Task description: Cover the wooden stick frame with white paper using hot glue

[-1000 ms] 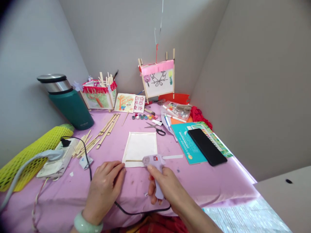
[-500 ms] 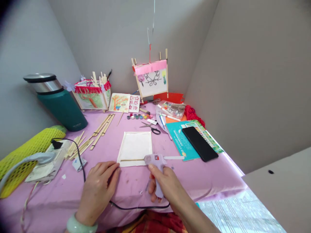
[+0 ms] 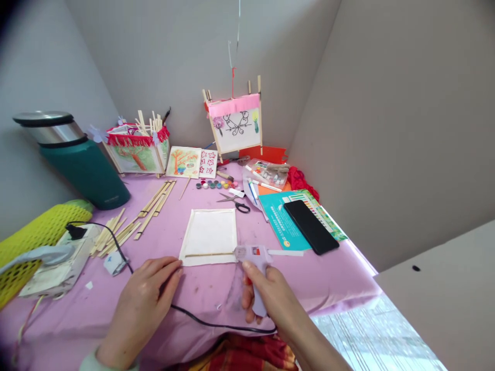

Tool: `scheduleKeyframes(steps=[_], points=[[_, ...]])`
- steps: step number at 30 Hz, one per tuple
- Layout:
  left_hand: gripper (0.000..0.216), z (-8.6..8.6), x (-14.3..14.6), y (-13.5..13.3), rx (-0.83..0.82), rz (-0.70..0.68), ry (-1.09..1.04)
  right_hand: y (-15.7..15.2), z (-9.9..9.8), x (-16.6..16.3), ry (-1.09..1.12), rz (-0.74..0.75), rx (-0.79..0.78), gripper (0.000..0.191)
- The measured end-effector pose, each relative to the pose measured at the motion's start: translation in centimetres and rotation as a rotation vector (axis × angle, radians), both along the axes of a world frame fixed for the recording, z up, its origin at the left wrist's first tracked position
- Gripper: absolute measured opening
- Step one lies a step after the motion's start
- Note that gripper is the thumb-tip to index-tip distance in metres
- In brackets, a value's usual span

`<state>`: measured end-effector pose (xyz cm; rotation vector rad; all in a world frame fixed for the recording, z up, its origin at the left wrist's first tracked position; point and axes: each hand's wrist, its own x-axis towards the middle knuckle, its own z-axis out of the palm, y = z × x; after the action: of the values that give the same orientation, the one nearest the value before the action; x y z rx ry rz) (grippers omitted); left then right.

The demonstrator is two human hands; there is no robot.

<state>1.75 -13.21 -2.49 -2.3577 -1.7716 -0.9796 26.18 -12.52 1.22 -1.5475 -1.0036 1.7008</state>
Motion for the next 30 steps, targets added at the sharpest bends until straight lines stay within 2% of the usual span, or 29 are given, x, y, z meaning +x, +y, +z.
scheduleKeyframes(steps=[17,30], points=[[0.017,-0.4,0.1,0.0,0.048,-0.003,-0.024,-0.5,-0.5,0.6,-0.009,-0.06,-0.01,0.046],[0.017,-0.6,0.1,-0.2,0.055,-0.005,-0.002,-0.1,-0.2,-1.0,-0.012,0.013,-0.024,0.043]])
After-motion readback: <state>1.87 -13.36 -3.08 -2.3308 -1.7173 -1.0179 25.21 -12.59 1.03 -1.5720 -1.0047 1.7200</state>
